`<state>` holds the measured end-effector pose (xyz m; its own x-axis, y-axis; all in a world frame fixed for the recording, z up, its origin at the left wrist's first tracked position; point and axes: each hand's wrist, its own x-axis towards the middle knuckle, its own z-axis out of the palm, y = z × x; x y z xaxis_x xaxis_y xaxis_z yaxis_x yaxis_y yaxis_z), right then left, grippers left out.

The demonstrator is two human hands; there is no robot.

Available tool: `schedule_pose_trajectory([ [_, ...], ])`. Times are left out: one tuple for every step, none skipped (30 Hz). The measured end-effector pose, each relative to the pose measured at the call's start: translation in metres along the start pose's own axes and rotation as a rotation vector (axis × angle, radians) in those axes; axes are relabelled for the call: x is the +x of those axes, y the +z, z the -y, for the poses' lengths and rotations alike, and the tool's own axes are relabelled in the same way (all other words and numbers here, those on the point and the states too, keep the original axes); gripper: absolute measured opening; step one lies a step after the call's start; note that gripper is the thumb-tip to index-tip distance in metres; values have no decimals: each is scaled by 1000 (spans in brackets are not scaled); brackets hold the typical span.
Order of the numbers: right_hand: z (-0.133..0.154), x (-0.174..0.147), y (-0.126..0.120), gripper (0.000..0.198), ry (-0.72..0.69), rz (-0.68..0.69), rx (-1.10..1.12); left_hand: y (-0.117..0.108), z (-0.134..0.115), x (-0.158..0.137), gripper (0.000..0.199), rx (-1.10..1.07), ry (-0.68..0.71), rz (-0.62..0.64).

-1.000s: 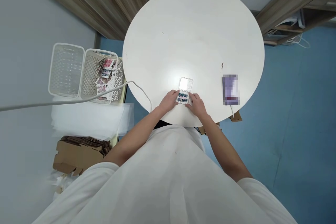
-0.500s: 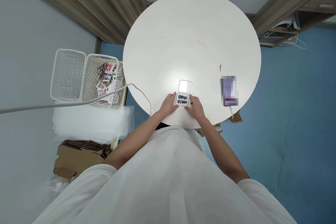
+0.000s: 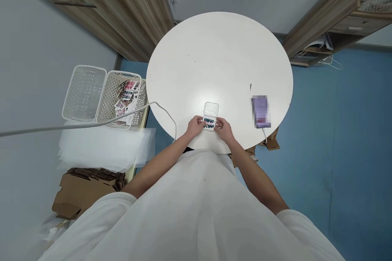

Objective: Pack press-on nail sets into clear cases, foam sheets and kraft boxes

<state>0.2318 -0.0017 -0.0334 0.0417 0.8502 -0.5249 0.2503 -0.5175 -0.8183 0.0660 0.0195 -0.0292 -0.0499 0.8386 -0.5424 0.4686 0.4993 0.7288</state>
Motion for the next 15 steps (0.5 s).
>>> schedule_pose_trajectory([
  [0,-2,0,51,-17,-2,3,0,1,-1,19,-16,-6,-3],
  [0,-4,1,50,-32,-4,5,0,1,-1,17,-24,-8,-5],
  [0,-6,1,50,-43,-5,5,-1,2,-2,16,-25,-7,-5],
  [1,-8,1,49,-49,-4,5,-1,2,-3,15,-22,-4,-4],
  [2,-10,1,49,-52,-3,6,-1,2,-4,15,-18,1,-5],
  [3,-11,1,49,-53,-1,6,-1,2,-5,15,-14,4,-8],
  [3,-13,0,49,-56,4,8,-2,2,-6,15,-11,6,-12],
  [4,-14,0,49,-61,8,13,-2,1,-8,15,-13,8,-17],
  [5,-16,-1,49,-66,10,21,-3,0,-10,15,-22,11,-17],
  [6,-17,-2,49,-71,11,34,-5,-1,-12,16,-39,17,-11],
  [7,-19,-3,49,-78,13,50,-7,-3,-15,17,-63,26,2],
  [8,-21,-4,49,-85,15,69,-9,-4,-18,19,-94,41,20],
  [10,-22,-6,49,-91,17,89,-12,-6,-21,20,-130,56,41],
  [12,-24,-7,49,-96,19,108,-15,-8,-25,22,-165,70,63],
  [14,-26,-9,48,-100,24,127,-19,-10,-28,23,-199,78,85],
])
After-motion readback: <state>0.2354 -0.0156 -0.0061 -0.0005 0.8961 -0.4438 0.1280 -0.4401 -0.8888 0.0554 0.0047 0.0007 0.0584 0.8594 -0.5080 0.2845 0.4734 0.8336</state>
